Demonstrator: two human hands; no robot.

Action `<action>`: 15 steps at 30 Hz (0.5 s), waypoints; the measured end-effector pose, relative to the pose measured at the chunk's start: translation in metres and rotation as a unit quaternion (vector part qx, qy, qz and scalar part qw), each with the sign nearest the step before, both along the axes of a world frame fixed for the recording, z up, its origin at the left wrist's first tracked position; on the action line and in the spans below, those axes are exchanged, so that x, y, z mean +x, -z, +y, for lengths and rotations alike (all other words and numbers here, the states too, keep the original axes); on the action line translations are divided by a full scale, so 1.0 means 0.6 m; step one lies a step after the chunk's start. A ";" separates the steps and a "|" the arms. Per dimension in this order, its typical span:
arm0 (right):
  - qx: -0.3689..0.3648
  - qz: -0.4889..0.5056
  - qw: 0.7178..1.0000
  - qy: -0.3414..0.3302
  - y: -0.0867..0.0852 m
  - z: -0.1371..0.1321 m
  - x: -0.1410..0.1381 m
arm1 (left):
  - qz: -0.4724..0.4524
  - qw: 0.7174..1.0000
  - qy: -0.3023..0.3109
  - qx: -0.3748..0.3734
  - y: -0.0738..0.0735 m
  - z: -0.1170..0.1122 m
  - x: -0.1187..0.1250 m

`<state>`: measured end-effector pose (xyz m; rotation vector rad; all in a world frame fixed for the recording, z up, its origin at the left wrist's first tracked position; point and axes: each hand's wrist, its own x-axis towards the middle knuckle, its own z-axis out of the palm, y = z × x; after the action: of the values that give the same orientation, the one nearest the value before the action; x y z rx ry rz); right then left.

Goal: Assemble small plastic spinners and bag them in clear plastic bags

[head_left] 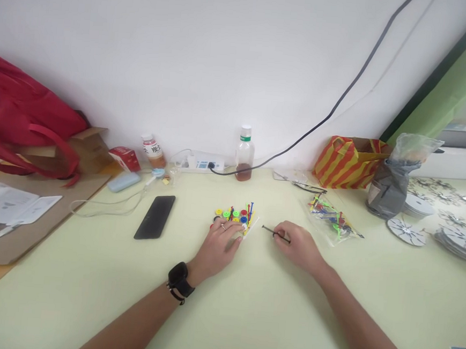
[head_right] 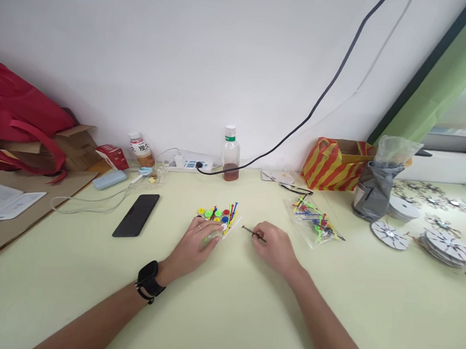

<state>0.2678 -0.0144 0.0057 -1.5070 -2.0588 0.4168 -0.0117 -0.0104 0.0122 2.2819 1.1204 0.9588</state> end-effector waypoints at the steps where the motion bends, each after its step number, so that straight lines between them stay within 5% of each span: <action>1: 0.031 -0.034 0.998 0.037 0.004 0.008 0.016 | 0.004 1.000 -0.002 0.006 0.002 0.002 -0.001; 6: 0.162 -0.069 0.969 0.172 0.020 0.032 0.056 | 0.043 0.998 -0.017 0.049 0.008 0.005 -0.003; 11: 0.106 0.006 0.994 -0.007 0.019 0.005 0.000 | 0.117 0.989 -0.028 0.085 0.012 0.001 -0.004; 15: 0.052 -0.029 0.992 -0.113 0.014 -0.020 -0.052 | 0.145 0.984 -0.028 0.105 0.012 0.000 -0.004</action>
<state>0.2367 -0.0265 -0.0027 -1.2442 -2.2688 0.3482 -0.0142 -0.0107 0.0051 2.6390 1.2568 0.8166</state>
